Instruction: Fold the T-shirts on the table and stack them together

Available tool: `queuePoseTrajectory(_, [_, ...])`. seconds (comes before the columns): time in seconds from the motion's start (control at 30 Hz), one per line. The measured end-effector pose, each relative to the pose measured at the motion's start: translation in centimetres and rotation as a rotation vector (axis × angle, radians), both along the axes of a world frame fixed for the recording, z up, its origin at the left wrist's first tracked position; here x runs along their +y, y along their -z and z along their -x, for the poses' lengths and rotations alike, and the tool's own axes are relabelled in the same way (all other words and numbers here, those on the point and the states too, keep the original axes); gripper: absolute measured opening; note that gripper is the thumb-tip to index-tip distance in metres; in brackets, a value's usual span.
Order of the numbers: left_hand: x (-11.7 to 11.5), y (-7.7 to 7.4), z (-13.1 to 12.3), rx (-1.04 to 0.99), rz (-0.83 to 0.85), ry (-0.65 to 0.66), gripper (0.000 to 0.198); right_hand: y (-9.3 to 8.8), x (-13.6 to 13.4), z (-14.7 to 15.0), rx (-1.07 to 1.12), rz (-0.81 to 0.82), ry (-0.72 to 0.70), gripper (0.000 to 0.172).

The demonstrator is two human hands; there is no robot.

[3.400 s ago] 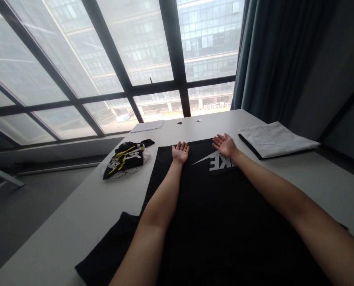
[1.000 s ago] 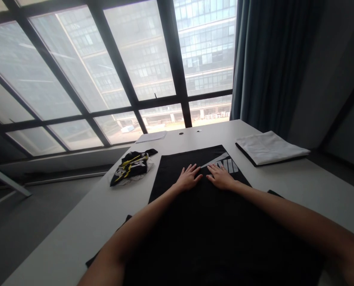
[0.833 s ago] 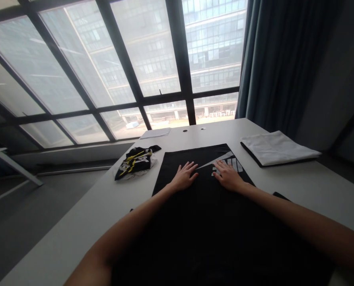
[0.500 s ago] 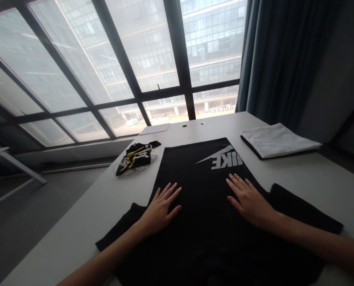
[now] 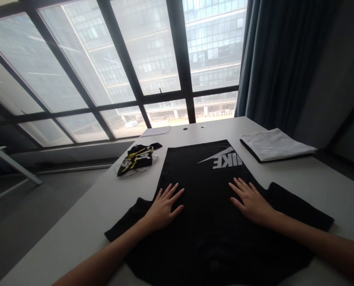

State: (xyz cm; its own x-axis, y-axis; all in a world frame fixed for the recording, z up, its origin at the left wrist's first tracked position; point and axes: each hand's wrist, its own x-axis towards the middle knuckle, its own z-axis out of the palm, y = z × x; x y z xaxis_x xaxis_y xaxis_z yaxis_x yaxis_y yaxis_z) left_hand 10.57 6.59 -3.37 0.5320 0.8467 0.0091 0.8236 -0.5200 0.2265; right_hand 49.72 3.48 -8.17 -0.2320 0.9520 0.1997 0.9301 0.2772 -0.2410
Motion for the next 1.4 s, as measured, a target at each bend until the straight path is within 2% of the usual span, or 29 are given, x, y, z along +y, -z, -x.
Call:
queuePoseTrajectory(0.17, [3.7,0.5,-1.1,-0.06,-0.003,-0.008,0.065,-0.3,3.9,-0.8,0.008,0.006,-0.009,0.064])
queuePoseTrajectory(0.37, [9.7,1.2,-2.1,-0.372,0.021,-0.039,0.06,-0.8,10.0,-1.7,-0.002,0.037,-0.003,0.064])
queuePoseTrajectory(0.47, [12.1,0.9,-2.4,-0.455,0.039,-0.042,0.059,-1.4,11.9,-1.6,-0.009,0.057,0.005,0.064])
queuePoseTrajectory(0.53, [12.6,0.2,-2.9,-0.462,0.044,-0.043,0.058,-2.0,12.2,-1.0,-0.008,0.038,0.001,0.063])
queuePoseTrajectory(0.6, [11.9,-0.7,-4.0,-0.397,0.038,-0.009,0.057,-2.5,11.6,0.2,0.013,0.003,-0.006,0.061])
queuePoseTrajectory(0.7, [8.6,-1.5,-6.1,-0.178,0.017,0.117,0.056,-2.7,9.2,2.8,0.065,-0.023,-0.039,0.06])
queuePoseTrajectory(0.8, [4.5,-1.2,-7.8,-0.048,-0.008,0.229,0.058,-2.2,6.4,5.1,0.058,-0.002,-0.106,0.06])
queuePoseTrajectory(0.9, [2.0,-0.3,-8.4,-0.002,-0.017,0.281,0.062,-1.8,4.8,5.9,0.048,0.053,-0.138,0.06])
queuePoseTrajectory(1.13, [1.8,0.2,-8.2,-0.001,-0.044,0.273,0.062,-2.8,4.1,4.4,0.088,-0.043,-0.136,0.057])
queuePoseTrajectory(1.4, [1.8,-0.1,-8.3,0.007,-0.037,0.272,0.063,-1.7,3.8,3.4,0.098,-0.033,-0.086,0.057])
